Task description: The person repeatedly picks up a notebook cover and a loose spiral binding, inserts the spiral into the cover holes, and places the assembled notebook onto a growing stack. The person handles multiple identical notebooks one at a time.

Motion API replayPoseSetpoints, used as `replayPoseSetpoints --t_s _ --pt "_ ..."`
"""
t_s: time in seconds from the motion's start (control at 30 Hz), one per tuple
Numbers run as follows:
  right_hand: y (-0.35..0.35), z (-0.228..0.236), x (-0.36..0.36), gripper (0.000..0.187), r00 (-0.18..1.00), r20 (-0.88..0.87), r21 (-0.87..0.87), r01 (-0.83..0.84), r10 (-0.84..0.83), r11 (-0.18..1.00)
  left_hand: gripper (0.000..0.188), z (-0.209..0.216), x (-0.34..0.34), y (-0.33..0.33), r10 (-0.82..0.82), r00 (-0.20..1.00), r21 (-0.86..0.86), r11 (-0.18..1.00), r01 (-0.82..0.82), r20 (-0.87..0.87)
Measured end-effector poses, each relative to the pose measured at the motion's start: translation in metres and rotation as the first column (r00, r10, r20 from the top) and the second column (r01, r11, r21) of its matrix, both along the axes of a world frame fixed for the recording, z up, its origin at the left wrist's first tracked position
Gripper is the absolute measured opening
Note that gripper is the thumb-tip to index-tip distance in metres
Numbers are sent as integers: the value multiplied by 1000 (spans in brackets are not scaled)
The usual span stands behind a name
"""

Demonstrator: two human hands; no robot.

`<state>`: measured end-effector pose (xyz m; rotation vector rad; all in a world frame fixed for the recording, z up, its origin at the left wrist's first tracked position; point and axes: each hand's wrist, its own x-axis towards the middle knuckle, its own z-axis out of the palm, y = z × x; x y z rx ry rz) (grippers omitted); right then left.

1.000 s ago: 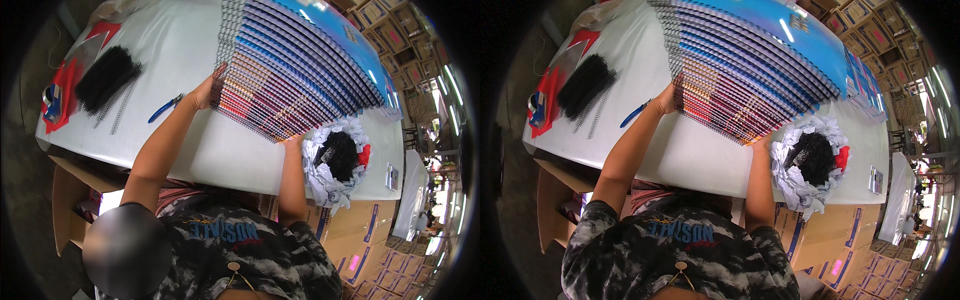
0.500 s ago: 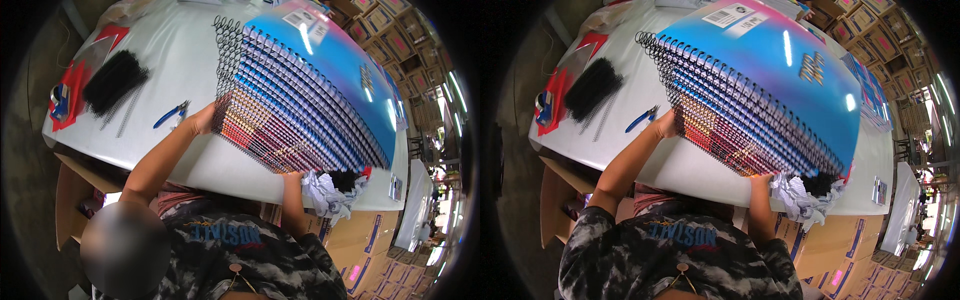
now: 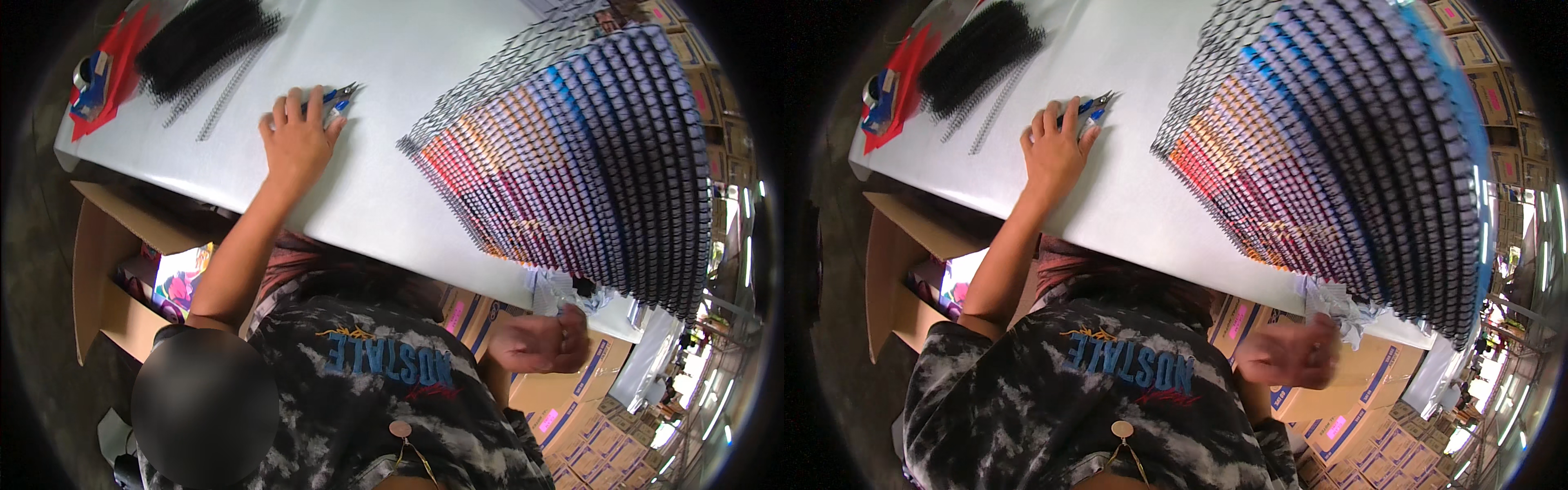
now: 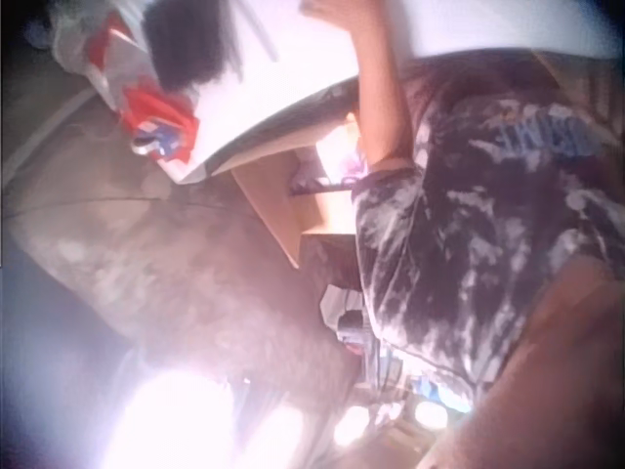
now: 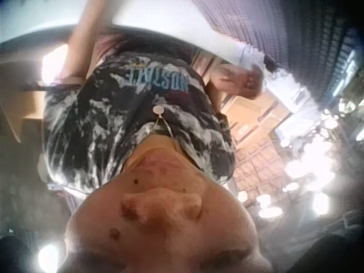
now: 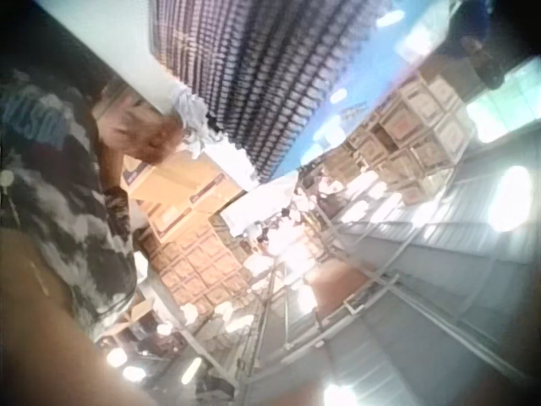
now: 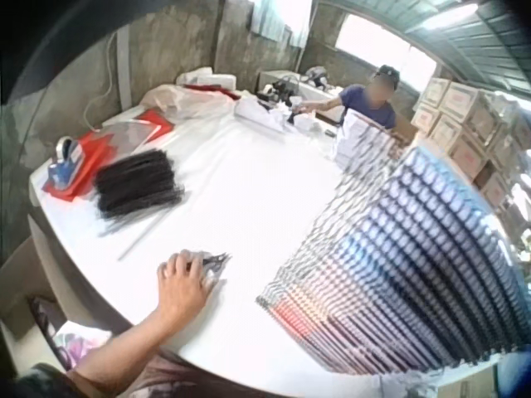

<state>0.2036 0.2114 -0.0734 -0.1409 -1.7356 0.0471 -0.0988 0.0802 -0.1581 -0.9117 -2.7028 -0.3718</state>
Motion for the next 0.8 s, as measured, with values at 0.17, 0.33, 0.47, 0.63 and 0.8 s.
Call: replayPoseSetpoints --t_s 0.17,0.33,0.47,0.63,0.8 --pt "-48 28 -90 23 642 314 -836 -163 700 524 52 -8 15 -13 -52 996 248 968 33 74" --pt "-48 -7 -147 31 607 169 -949 -113 777 294 50 19 29 -27 -154 895 320 947 14 418" --pt "-33 39 -186 33 442 583 -670 -212 682 711 34 29 41 -39 -685 145 630 537 -562 714" --pt "-7 32 -247 29 -103 993 42 -79 -50 996 34 10 85 -13 -868 -494 247 489 -837 47" --pt "10 3 -272 42 -620 756 199 -85 -208 976 36 4 115 9 -817 -572 127 577 -807 76"
